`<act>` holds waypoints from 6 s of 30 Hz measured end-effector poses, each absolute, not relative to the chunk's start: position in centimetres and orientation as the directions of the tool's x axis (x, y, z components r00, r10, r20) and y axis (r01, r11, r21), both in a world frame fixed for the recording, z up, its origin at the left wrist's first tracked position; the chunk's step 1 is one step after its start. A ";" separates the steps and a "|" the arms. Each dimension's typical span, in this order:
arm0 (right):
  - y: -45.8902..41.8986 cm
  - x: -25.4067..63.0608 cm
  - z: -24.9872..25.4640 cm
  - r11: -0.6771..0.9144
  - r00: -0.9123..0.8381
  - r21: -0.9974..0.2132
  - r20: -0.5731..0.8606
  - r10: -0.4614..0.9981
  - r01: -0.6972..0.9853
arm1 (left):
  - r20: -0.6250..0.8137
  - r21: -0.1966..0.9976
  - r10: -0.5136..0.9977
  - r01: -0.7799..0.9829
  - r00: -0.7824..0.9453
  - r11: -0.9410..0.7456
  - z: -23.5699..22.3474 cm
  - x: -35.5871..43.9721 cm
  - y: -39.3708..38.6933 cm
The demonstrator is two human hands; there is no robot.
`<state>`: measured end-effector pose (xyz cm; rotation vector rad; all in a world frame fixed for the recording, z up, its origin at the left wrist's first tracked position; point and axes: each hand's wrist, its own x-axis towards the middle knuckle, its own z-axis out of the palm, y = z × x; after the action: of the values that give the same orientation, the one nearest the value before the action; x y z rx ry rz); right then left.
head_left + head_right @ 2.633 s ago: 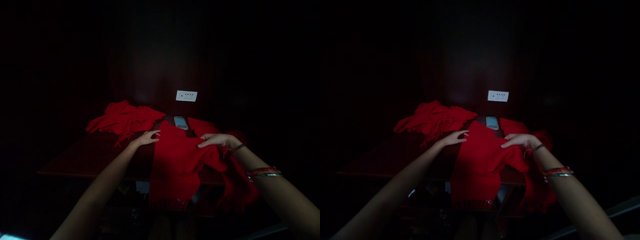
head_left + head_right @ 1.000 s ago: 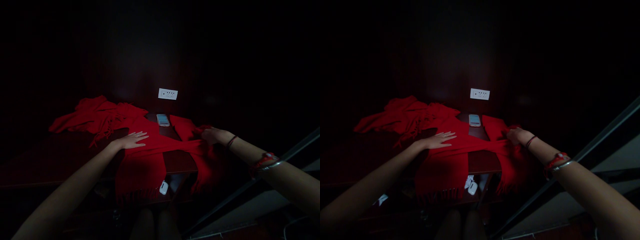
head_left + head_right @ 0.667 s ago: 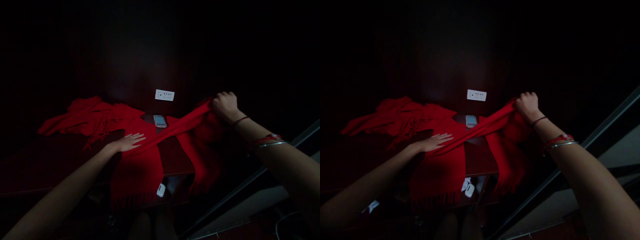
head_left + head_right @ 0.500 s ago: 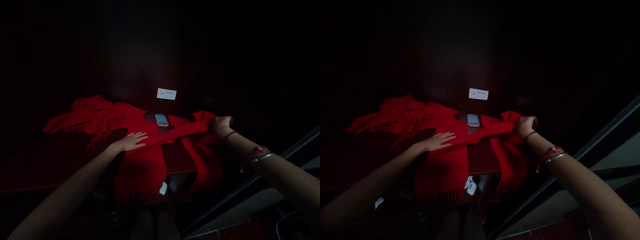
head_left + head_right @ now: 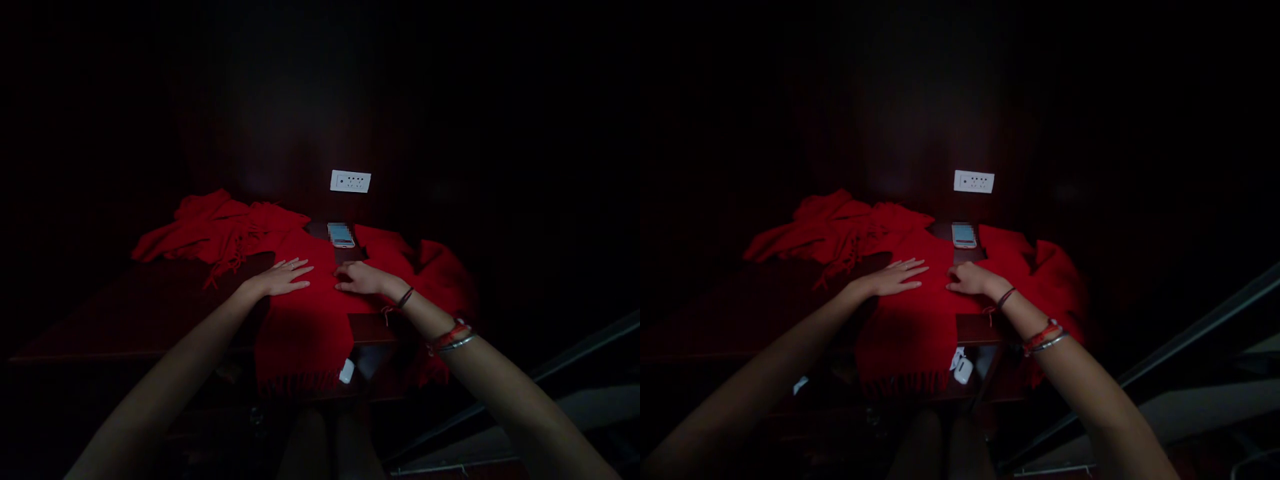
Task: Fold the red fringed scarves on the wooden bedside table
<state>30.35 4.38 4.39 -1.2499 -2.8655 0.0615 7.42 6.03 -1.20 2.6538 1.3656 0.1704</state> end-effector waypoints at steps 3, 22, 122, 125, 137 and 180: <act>5.6 30.3 1.7 0.696 -0.690 -0.099 0.089 0.718 0.711 | -0.006 0.184 0.859 0.845 0.512 -0.502 -1.2 7.4 6.0; 7.1 33.3 0.2 0.450 -0.380 -0.097 0.398 0.835 0.888 | -0.039 0.113 0.934 0.930 0.356 -0.349 -1.7 7.8 6.4; -0.5 36.1 0.1 0.804 -0.759 -0.045 0.300 0.577 0.593 | 0.138 -0.450 0.557 0.553 0.819 -0.701 0.4 8.6 -0.8; -0.9 36.3 -0.3 0.819 -0.801 0.110 0.315 0.509 0.564 | 0.115 -0.469 0.545 0.529 0.831 -0.707 0.3 8.4 -0.6; -0.7 36.2 -0.9 0.768 -0.688 0.007 0.449 0.570 0.640 | 0.255 -0.462 0.563 0.611 0.786 -0.643 0.2 10.4 -1.8; 1.5 29.5 0.0 0.636 -0.575 -0.202 0.288 0.766 0.745 | 0.057 0.093 0.926 0.921 0.374 -0.378 -2.5 10.3 5.4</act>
<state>29.53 1.53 0.03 -1.2055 -2.5116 0.0835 10.25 5.37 -2.46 2.5666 1.7256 0.1537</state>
